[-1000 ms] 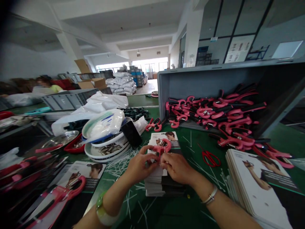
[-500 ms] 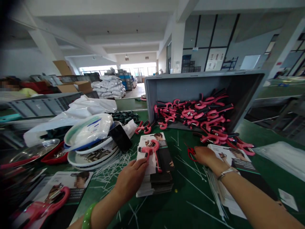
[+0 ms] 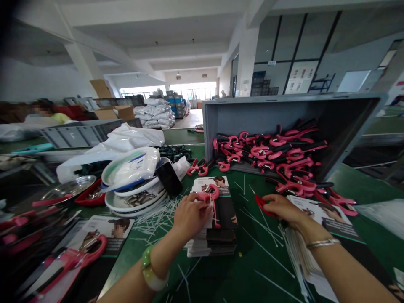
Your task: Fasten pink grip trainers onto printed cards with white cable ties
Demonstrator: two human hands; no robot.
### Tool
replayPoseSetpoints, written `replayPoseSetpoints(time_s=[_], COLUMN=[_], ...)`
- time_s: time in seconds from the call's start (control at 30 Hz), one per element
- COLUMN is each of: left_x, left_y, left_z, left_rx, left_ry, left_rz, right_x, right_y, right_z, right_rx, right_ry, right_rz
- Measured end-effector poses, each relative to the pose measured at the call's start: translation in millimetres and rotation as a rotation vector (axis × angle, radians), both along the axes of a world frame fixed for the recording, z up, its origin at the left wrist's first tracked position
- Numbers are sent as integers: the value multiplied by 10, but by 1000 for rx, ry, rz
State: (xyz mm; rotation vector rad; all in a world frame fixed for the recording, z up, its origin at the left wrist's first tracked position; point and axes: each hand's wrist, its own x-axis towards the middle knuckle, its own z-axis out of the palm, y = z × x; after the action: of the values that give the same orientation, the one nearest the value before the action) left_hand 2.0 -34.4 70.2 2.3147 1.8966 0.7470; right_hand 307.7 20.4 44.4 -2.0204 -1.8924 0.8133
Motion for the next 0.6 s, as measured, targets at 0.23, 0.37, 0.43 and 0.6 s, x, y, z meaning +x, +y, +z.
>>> replayPoseSetpoints(time_s=[0.23, 0.37, 0.43, 0.6], left_x=[116, 88, 62, -2], left_y=[229, 229, 239, 276], left_z=[-20, -91, -126, -236], left_rx=[-166, -149, -148, -188], left_ry=[-176, -388, -468, -670], left_rz=[60, 80, 56, 17], right_x=[-569, -800, -848, -932], right_y=[-422, -469, -469, -432], right_z=[236, 305, 336, 440], right_rx=[181, 539, 626, 776], right_ry=[254, -305, -479, -696], right_rz=[214, 450, 530, 678])
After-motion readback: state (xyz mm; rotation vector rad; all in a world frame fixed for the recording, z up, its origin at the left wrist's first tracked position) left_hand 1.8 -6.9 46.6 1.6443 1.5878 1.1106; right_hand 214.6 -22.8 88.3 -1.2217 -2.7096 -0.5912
